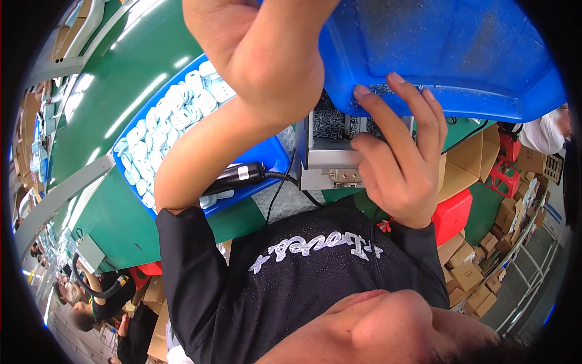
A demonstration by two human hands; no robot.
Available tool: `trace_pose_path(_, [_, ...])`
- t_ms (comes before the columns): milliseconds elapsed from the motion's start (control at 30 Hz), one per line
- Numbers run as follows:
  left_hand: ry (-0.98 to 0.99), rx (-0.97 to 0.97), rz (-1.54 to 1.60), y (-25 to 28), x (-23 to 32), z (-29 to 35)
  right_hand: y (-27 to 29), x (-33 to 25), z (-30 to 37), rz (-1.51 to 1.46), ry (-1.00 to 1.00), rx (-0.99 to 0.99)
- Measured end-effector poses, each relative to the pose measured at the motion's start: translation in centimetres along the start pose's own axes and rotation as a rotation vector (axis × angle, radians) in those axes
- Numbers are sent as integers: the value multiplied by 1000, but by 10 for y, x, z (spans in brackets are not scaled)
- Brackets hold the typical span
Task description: Placing small metal components from a tray into a mechanical assembly jig on a factory production line.
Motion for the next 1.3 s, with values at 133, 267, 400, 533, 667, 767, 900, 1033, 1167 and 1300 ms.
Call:
trace_pose_path(133, [-1,18,-63,-2,1,-1,6,0,6,-27,-21,-33])
trace_pose_path(267, [0,35,-117,-2,2,-3,14,3,13,-59,-16,-32])
trace_pose_path(400, [0,50,-176,-3,2,-4,16,8,17,-58,-73,105])
trace_pose_path(533, [-2,63,-229,2,2,-7,18,17,19,8,-153,258])
trace_pose_path(667, [-5,74,-285,-1,1,-8,20,22,21,151,-217,302])
trace_pose_path(767, [-5,81,-334,-3,4,-8,17,20,21,129,-202,242])
trace_pose_path(900, [-4,91,-390,-6,7,-9,15,12,17,110,-199,160])
trace_pose_path(1033, [-3,105,-415,-8,8,-10,8,0,15,70,-167,84])
trace_pose_path(1167, [-9,134,-393,-15,8,-12,2,-5,17,2,-71,47])
trace_pose_path(1300, [-14,162,-366,-21,9,-16,5,3,17,-9,-138,158])
Point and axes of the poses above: each hand's wrist, its own z-axis away from the middle knuckle, its own y-axis out of the back of the hand, x = y × z, the point moved 2 cm from there along -z, towards the middle knuckle, and after that the axes turned 7 degrees about -z, right-handed, at the moved point
